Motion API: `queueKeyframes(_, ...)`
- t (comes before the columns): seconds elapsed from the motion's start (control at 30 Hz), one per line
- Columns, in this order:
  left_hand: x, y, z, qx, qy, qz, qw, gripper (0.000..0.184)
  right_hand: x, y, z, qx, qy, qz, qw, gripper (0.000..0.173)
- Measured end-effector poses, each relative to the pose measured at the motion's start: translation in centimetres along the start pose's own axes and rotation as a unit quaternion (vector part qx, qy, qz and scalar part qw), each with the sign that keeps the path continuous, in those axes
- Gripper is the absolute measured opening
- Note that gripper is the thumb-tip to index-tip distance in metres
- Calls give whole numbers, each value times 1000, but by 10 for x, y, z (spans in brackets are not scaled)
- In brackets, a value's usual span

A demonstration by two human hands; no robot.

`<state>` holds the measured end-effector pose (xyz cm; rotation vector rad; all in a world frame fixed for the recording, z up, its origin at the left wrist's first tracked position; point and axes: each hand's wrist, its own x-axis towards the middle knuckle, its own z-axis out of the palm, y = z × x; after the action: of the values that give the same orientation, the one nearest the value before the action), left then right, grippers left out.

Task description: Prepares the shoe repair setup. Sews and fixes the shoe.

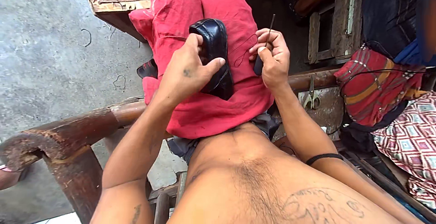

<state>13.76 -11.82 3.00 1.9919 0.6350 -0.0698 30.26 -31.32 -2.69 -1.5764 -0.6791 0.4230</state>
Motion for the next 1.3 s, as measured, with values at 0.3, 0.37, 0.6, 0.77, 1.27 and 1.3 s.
queueKeyframes(0.3, 9, -9, 0, -108, -151, -5, 983, 29, -30, -42, -19, -207, -74, 20, 975, 39)
queueKeyframes(0.37, 7, -13, 0, -157, -156, 6, 975, 31, -34, -37, -13, -296, -163, 26, 941, 35)
queueKeyframes(0.6, 4, -16, 0, -187, -147, 11, 971, 30, -28, -28, -6, -329, -229, -6, 916, 33)
queueKeyframes(0.77, 4, -19, 1, -195, -151, 19, 969, 30, -23, -29, -7, -326, -250, 2, 912, 34)
queueKeyframes(1.27, 10, -30, -7, -263, -214, 50, 939, 33, 62, -51, 6, -352, -494, 85, 791, 32)
queueKeyframes(1.3, 10, -31, -7, -264, -217, 51, 938, 32, 62, -51, 8, -356, -498, 90, 786, 32)
